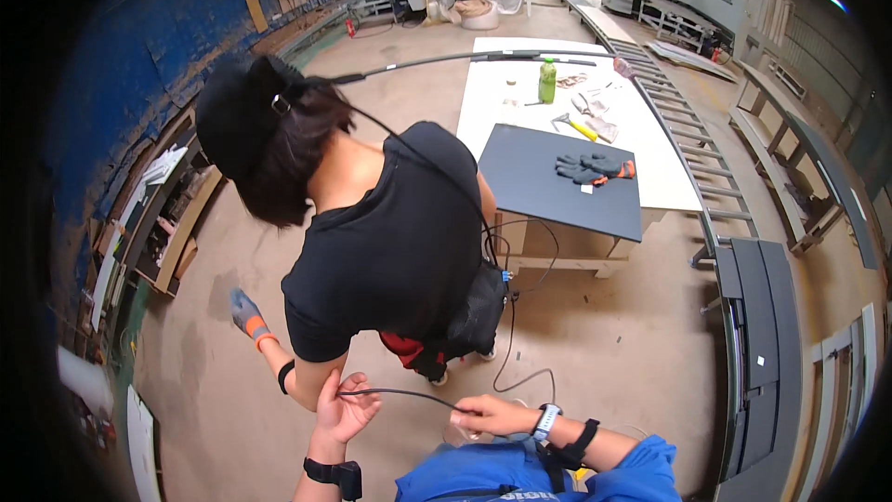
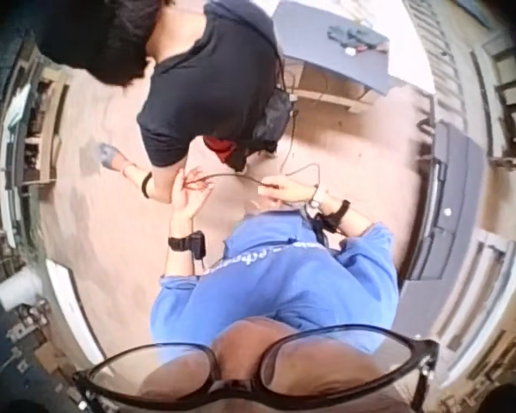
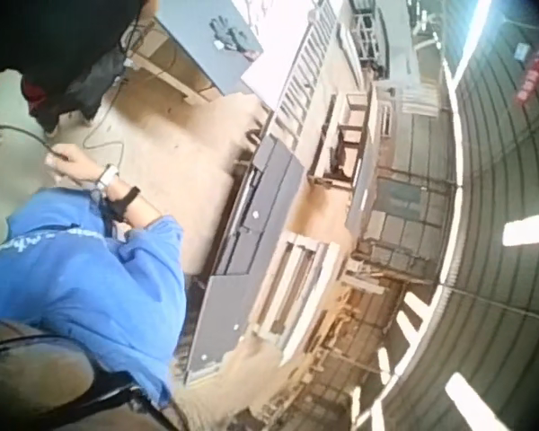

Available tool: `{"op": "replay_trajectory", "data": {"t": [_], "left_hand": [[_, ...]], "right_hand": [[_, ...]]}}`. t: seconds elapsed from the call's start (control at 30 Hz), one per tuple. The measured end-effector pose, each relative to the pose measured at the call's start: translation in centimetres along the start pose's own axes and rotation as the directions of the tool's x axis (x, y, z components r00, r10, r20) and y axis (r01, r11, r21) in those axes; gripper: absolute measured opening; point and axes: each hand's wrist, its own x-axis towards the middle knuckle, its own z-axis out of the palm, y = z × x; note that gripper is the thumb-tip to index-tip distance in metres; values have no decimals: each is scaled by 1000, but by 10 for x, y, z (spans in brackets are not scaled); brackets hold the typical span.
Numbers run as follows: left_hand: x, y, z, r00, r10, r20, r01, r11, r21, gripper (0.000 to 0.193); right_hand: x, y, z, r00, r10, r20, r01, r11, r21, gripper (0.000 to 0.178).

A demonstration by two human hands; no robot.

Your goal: Cleaning, scraping, and organizing large grey furniture panels on a factory floor.

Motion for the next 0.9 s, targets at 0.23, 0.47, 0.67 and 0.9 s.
{"op": "replay_trajectory", "data": {"t": [0.23, 0.47, 0.67, 0.9], "left_hand": [[68, -118, 58, 941, -312, 131, 33, 470, 882, 62], [124, -179, 95, 994, -40, 100, -101, -26, 995, 42], [130, -148, 153, 933, 321, 166, -299, 428, 853, 26], [138, -138, 209, 755, 644, 122, -438, 357, 825, 28]], "right_hand": [[-26, -107, -19, 977, -209, -51, 211, 976, 47, 30], [-19, -152, -42, 974, -201, 108, 198, 979, 40, 31], [-53, -186, -114, 904, -420, 73, 405, 792, -457, 44], [-67, -172, -103, 827, -562, -31, 514, 776, -366, 29]]}}
